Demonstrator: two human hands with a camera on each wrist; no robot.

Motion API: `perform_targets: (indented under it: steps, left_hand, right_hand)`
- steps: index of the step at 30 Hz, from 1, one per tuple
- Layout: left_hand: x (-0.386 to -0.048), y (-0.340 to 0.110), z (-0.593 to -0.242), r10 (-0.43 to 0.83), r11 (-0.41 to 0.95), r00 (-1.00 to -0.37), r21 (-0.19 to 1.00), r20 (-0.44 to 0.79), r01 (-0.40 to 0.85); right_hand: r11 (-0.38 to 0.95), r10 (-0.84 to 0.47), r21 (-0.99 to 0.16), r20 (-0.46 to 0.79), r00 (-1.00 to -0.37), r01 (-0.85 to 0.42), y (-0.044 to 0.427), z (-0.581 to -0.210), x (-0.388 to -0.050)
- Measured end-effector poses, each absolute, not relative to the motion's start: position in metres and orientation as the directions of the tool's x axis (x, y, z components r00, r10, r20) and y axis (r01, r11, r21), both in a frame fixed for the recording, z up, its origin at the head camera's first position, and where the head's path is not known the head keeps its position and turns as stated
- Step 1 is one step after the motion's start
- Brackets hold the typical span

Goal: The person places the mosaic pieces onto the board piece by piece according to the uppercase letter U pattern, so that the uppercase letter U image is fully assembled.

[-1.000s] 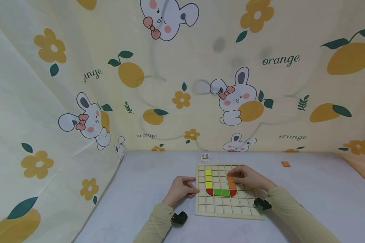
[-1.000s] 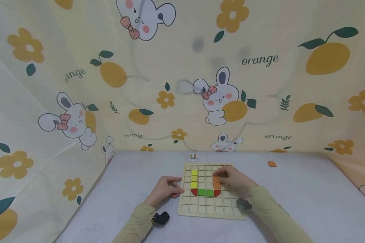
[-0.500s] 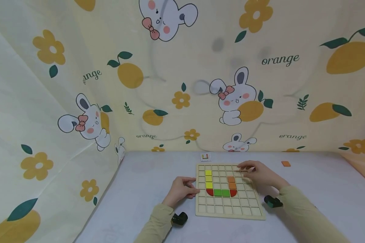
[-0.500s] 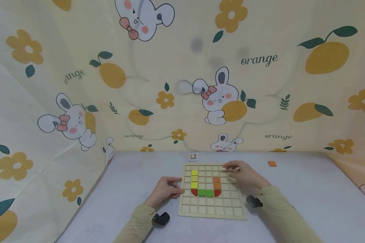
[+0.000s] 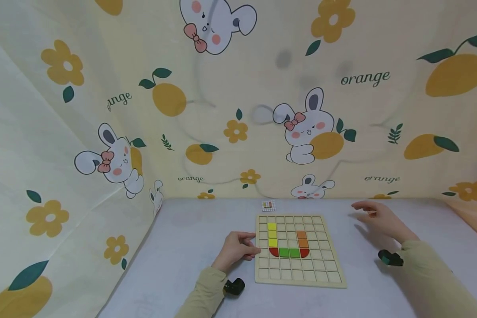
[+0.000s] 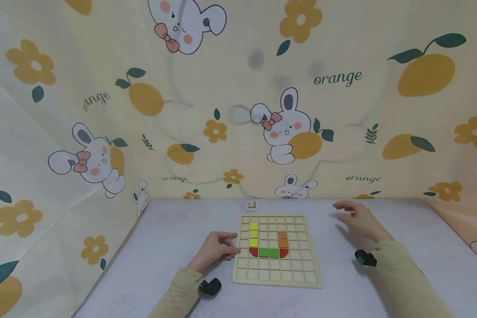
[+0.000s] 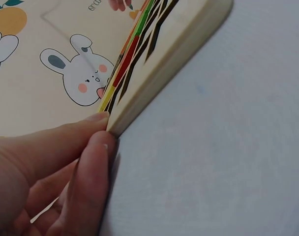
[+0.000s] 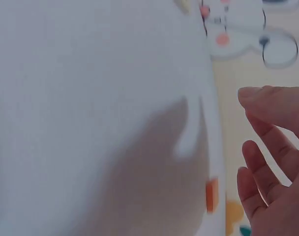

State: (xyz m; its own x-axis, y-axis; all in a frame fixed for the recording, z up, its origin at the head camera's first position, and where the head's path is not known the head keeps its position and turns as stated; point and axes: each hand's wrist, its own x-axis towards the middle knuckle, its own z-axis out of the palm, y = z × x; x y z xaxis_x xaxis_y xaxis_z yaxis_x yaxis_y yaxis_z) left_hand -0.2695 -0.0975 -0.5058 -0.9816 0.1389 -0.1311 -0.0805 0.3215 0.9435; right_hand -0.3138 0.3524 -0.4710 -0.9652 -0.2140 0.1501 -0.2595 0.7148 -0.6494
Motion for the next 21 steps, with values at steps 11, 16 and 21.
perform_targets:
  steps: [11,16,21]
  left_hand:
    - [-0.269,-0.098,-0.505,0.141,0.316,-0.981,0.945,-0.130,-0.080]
    - [-0.268,-0.098,-0.504,0.135,0.324,-0.981,0.942,-0.136,-0.086]
    - [-0.268,-0.097,-0.504,0.132,0.325,-0.982,0.942,-0.138,-0.089]
  right_hand:
    - [0.747,-0.144,-0.649,0.054,-0.988,-0.144,0.395,-0.480,-0.312]
    - [0.755,-0.097,-0.652,-0.004,-0.995,-0.070,0.402,-0.485,-0.314]
    - [0.745,-0.096,-0.665,-0.018,-0.995,-0.060,0.403,-0.490,-0.316]
